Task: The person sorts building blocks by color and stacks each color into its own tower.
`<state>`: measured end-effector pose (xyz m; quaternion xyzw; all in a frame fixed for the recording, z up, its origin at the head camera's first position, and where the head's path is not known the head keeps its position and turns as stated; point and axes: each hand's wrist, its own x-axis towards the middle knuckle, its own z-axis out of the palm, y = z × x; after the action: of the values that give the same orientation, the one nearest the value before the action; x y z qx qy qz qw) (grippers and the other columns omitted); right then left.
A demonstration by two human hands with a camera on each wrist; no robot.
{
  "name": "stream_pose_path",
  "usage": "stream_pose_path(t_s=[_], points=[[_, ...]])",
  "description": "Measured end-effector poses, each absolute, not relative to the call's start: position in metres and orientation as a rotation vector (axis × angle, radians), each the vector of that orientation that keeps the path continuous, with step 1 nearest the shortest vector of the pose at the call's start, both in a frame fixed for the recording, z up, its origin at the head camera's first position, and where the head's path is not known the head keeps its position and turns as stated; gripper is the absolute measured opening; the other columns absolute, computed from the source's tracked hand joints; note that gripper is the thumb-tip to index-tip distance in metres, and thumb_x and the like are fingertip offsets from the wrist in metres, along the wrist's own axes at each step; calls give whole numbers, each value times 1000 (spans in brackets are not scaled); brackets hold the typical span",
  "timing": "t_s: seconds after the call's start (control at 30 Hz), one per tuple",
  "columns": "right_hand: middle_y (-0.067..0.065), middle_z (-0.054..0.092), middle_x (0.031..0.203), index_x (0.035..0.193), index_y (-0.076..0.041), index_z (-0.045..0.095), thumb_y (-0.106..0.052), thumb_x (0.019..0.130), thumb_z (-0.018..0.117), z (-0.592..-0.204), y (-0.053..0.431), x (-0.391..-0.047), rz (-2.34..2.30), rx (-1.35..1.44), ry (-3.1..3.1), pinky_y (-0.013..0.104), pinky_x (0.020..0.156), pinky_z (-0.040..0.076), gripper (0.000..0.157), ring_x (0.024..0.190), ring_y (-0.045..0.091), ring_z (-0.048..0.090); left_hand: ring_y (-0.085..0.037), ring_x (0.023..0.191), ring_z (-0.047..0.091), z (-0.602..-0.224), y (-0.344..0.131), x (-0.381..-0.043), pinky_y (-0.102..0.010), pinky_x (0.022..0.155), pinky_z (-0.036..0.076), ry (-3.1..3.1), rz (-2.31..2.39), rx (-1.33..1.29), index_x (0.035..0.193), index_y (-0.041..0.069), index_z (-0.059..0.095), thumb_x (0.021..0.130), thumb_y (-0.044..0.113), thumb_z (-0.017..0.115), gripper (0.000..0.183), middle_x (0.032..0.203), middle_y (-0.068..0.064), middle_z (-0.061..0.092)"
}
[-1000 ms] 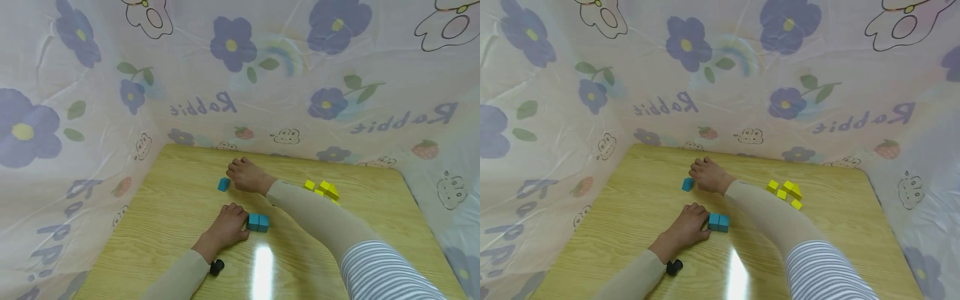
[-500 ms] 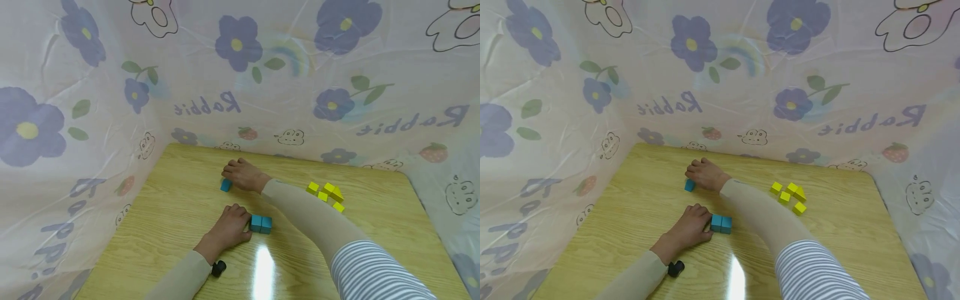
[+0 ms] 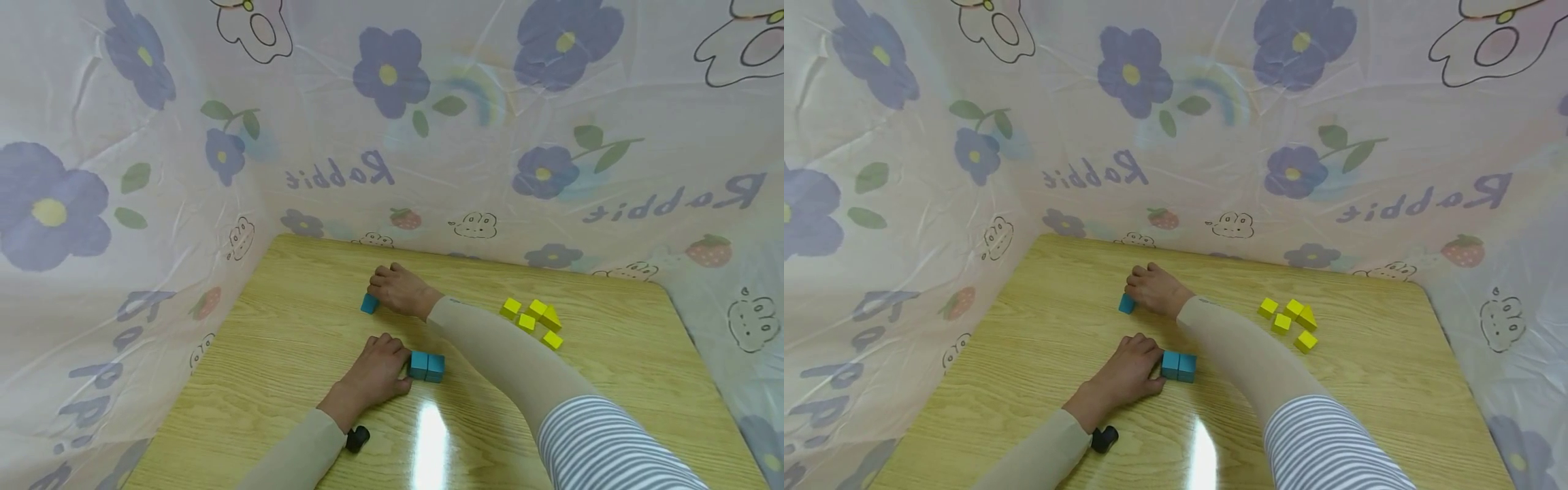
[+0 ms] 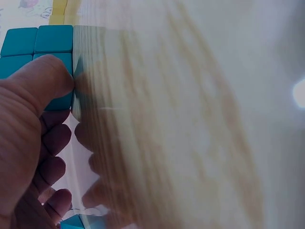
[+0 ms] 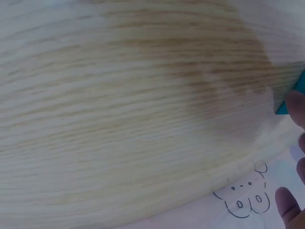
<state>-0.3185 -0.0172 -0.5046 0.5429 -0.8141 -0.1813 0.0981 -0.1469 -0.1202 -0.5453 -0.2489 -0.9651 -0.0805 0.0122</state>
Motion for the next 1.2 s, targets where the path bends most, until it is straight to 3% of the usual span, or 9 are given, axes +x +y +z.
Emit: stream_pose_path(t_s=[0.17, 0.53, 0.87, 1.2], points=[[-4, 61, 143, 142, -21, 59, -19, 112, 50, -505, -14, -317, -495, 1627, -2432, 36, 96, 47, 31, 126, 20, 53, -16, 103, 50, -546, -117, -147, -39, 100, 43, -3018, -244, -781, 120, 17, 73, 97, 44, 70, 36, 113, 5, 66], [-2, 66, 131, 128, -18, 67, -21, 113, 50, -506, -2, -312, -509, 1549, -2538, 37, 94, 45, 23, 118, 20, 53, -16, 104, 50, -545, -114, -147, -39, 100, 43, -3011, -253, -809, 121, 16, 73, 97, 44, 71, 37, 114, 5, 66], [8, 64, 119, 122, -11, 67, -41, 101, 71, -515, 34, -316, -271, 1428, -2697, 49, 106, 48, 37, 118, 29, 54, -18, 108, 52, -543, -116, -147, -41, 103, 43, -3063, -305, -750, 126, 15, 72, 96, 43, 72, 41, 116, 3, 67], [8, 63, 113, 116, -8, 64, -38, 98, 65, -522, 62, -314, -162, 1326, -2779, 47, 99, 46, 35, 110, 29, 51, -17, 102, 50, -540, -118, -146, -40, 99, 43, -3044, -355, -746, 121, 13, 73, 95, 40, 73, 37, 111, 2, 66]])
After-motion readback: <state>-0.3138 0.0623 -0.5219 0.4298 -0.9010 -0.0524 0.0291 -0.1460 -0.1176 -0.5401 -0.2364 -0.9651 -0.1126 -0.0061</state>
